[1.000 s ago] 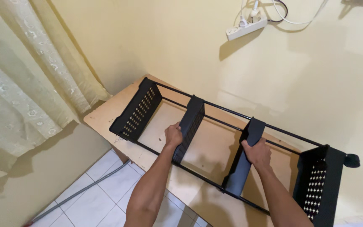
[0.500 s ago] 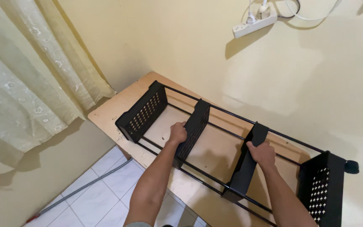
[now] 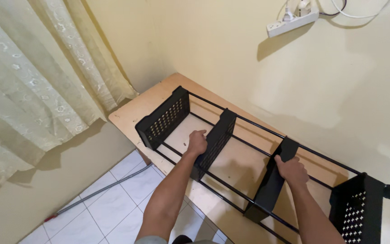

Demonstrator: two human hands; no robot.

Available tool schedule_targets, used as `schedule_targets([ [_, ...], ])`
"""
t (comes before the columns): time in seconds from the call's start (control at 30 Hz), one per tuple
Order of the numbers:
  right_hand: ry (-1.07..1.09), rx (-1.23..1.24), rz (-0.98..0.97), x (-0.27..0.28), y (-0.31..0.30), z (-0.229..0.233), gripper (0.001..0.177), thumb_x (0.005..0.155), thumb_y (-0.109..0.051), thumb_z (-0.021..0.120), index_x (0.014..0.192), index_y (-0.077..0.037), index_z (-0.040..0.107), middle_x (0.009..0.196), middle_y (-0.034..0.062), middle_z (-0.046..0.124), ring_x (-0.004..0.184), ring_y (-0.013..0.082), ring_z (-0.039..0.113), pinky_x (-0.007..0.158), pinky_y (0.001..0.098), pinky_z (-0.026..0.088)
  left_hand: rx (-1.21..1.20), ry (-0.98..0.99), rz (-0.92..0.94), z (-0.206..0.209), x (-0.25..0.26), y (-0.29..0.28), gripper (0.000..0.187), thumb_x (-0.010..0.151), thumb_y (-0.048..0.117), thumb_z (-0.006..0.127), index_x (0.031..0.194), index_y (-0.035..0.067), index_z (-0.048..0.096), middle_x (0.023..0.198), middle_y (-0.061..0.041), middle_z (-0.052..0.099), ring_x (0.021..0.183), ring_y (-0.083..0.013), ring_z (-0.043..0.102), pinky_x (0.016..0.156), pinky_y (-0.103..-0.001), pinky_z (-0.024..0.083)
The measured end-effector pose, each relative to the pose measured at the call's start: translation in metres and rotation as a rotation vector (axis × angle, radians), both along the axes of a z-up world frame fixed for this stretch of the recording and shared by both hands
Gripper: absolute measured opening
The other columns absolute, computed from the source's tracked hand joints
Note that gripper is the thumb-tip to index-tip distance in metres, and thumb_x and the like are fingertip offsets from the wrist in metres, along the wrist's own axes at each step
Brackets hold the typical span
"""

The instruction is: The person disassembles a black three-tier plastic shelf on a wooden table. They remove the top tray, then detach the vertical support rods from the side frames one by one, placing each component on the table. The process continues until the shelf is fully broken down into its individual parts.

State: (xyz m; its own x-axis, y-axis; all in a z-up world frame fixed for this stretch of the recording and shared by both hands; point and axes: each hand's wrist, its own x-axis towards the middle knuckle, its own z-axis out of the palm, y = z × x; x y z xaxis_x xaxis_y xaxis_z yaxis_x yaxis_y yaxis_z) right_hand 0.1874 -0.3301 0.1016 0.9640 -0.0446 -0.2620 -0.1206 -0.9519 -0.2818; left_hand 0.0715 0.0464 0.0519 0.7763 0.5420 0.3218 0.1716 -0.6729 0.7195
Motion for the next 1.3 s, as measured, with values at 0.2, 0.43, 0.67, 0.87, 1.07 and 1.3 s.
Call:
schedule_targets([
  [0.2,-0.482,-0.099,0.138,-0.017,0.020,0.002,0.089,0.085,-0.050,0.071,0.153,-0.002,0.039,0.139,0.0297,0.050,0.125,0.0455,0.048,0.091,0.0665,0.037,-0.009,-0.291,0.211,0.020,-0.057,0.007,0.022,0.089,0.006,0.063,0.108,0.002,0.075,0.094,-0.021,0.067,0.092,-0.0379,0.066,0.086,-0.047,0.052],
  [0.43,-0.748,0.090,0.518,-0.040,0.111,0.001,0.047,0.091,-0.040,0.067,0.126,-0.009,0.064,0.124,0.0180,0.058,0.117,0.0355,0.051,0.088,0.0591,0.035,0.020,-0.407,0.510,0.007,-0.138,0.065,0.016,0.094,0.011,0.064,0.104,0.006,0.075,0.095,-0.018,0.071,0.091,-0.0345,0.068,0.084,-0.044,0.053],
  [0.67,-0.967,0.317,0.863,-0.103,0.233,0.022,0.012,0.087,-0.023,0.067,0.093,-0.014,0.072,0.091,0.0047,0.070,0.088,0.0258,0.063,0.084,0.0522,0.039,-0.115,-0.363,0.685,-0.019,-0.195,0.129,0.018,0.095,0.013,0.062,0.105,0.006,0.075,0.095,-0.016,0.071,0.088,-0.0294,0.069,0.083,-0.041,0.055],
  [0.87,-0.797,0.449,1.055,-0.137,0.317,0.028,0.011,0.087,-0.022,0.066,0.085,-0.012,0.070,0.080,0.0088,0.072,0.073,0.0307,0.068,0.071,0.0497,0.046,-0.287,-0.317,0.652,-0.024,-0.204,0.171,0.020,0.098,0.020,0.061,0.102,0.007,0.076,0.086,-0.012,0.075,0.079,-0.0228,0.072,0.077,-0.036,0.055],
  [1.07,-0.521,0.574,1.124,-0.135,0.394,-0.005,0.019,0.088,-0.026,0.068,0.091,-0.008,0.068,0.085,0.0172,0.071,0.079,0.0388,0.068,0.076,0.0513,0.054,-0.341,-0.280,0.606,-0.029,-0.184,0.214,0.023,0.096,0.025,0.063,0.099,0.006,0.077,0.078,-0.010,0.075,0.072,-0.0187,0.071,0.071,-0.034,0.056],
  [1.3,-0.442,0.581,1.105,-0.135,0.465,-0.037,0.033,0.079,-0.030,0.077,0.095,-0.002,0.070,0.086,0.0266,0.070,0.084,0.0465,0.067,0.073,0.0537,0.055,-0.325,-0.121,0.522,-0.044,-0.147,0.256,0.029,0.098,0.032,0.063,0.106,0.007,0.075,0.090,-0.013,0.076,0.084,-0.0263,0.073,0.079,-0.037,0.056],
])
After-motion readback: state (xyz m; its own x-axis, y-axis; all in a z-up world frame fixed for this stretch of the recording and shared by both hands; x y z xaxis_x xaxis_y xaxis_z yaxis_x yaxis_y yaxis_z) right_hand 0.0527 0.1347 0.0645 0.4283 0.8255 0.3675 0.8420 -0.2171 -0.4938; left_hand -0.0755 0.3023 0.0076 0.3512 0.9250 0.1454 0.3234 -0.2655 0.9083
